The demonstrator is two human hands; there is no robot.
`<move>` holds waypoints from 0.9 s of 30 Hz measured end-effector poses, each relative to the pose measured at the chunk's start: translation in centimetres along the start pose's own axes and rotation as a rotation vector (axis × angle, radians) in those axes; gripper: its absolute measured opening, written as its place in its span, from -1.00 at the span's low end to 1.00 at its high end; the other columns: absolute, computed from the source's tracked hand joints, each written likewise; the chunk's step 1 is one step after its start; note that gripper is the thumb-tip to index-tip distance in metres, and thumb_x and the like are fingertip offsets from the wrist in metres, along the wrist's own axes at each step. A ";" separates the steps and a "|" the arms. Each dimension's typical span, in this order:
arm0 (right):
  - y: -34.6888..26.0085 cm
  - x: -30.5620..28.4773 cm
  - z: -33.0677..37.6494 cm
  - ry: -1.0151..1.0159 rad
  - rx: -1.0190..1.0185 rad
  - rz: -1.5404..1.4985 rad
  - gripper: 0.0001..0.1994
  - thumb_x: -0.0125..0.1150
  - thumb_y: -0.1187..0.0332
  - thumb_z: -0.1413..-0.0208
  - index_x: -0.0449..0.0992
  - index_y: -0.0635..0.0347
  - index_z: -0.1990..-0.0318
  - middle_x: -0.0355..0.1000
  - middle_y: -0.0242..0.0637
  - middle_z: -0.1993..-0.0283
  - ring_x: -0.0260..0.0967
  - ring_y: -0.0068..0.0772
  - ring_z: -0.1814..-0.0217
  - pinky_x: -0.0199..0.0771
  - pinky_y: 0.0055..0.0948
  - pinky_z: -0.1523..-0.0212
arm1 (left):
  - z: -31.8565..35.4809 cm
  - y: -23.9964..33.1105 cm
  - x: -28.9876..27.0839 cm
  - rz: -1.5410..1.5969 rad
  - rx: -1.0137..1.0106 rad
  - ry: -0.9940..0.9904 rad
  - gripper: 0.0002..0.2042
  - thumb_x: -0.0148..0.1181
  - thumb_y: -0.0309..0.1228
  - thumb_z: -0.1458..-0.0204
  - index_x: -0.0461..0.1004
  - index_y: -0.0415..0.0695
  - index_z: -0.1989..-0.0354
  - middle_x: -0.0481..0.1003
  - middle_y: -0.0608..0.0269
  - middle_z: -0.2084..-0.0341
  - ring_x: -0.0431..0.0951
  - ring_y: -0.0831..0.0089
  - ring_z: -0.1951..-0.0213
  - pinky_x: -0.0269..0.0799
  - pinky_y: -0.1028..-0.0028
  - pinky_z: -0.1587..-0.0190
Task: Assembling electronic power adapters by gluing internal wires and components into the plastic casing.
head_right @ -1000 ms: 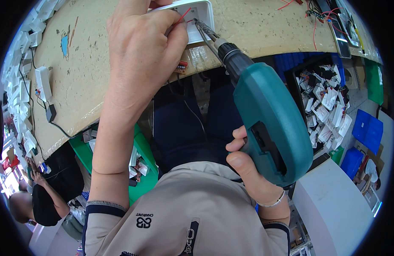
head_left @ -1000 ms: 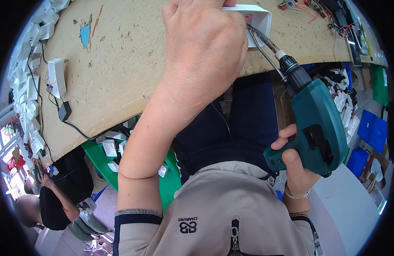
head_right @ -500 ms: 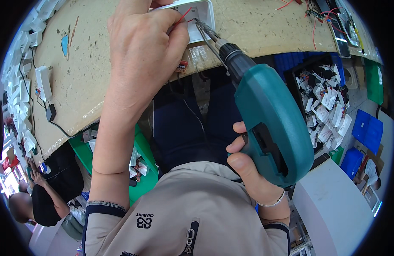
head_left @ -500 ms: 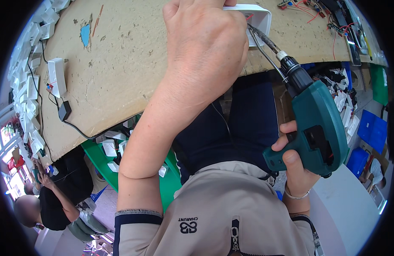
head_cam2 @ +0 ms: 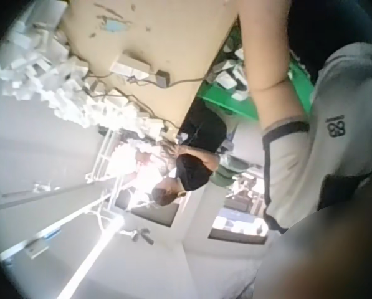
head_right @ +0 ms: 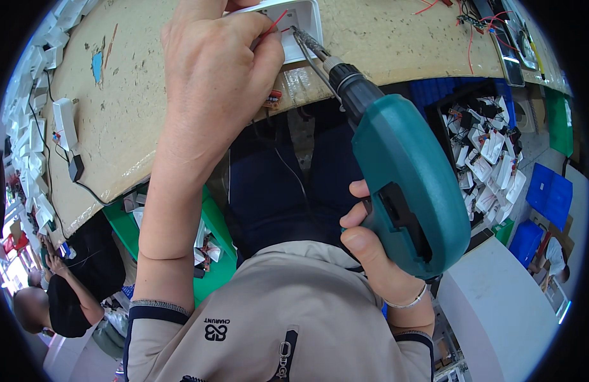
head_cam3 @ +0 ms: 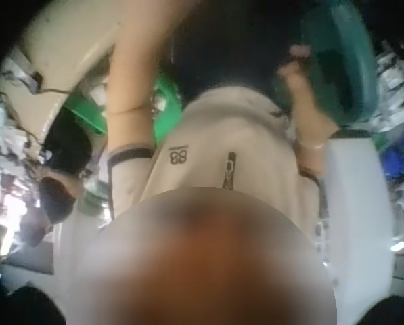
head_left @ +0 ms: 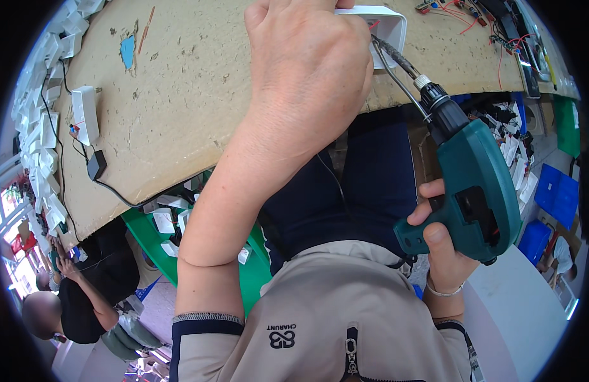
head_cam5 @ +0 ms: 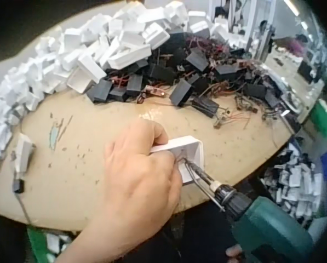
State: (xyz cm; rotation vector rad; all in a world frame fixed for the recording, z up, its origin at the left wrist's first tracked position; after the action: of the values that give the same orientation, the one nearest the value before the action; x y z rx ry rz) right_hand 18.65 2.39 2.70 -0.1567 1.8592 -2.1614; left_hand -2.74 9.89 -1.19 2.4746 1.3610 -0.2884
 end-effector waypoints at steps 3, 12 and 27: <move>0.2 -0.1 -0.2 0.005 -0.012 0.019 -0.41 0.27 0.23 0.14 0.20 0.42 0.01 0.36 -0.06 0.26 0.36 -0.45 0.46 0.40 -0.54 0.42 | -2.0 2.0 -1.4 -0.065 -0.200 -0.250 -0.94 0.09 -0.59 0.36 0.34 -0.27 0.67 0.29 0.12 0.43 0.31 0.19 0.33 0.15 0.31 0.29; 0.1 -0.3 -0.1 -0.031 0.007 0.058 -0.44 0.25 0.23 0.12 0.22 0.41 0.03 0.36 -0.10 0.28 0.35 -0.46 0.45 0.40 -0.53 0.40 | -1.3 1.4 -1.3 0.055 -0.274 -0.174 -0.94 0.09 -0.59 0.34 0.33 -0.27 0.68 0.29 0.12 0.43 0.31 0.19 0.33 0.14 0.31 0.28; 0.0 -0.3 0.0 -0.007 0.008 0.045 -0.42 0.25 0.21 0.12 0.20 0.42 0.02 0.36 -0.07 0.28 0.36 -0.45 0.46 0.40 -0.49 0.35 | -1.3 1.4 -1.3 0.097 -0.295 -0.158 -0.94 0.07 -0.59 0.34 0.32 -0.27 0.69 0.29 0.12 0.41 0.31 0.18 0.33 0.15 0.31 0.27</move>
State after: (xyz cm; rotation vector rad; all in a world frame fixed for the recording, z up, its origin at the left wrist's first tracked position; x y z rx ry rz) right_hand 18.97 2.51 2.76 -0.1202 1.8327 -2.1351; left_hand -2.19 8.62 0.63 2.2149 1.1268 -0.2365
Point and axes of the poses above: each hand's wrist, its own z-axis away from the middle knuckle, its own x-axis out of the palm, y = z × x, the point moved 1 cm from there along -z, towards the middle knuckle
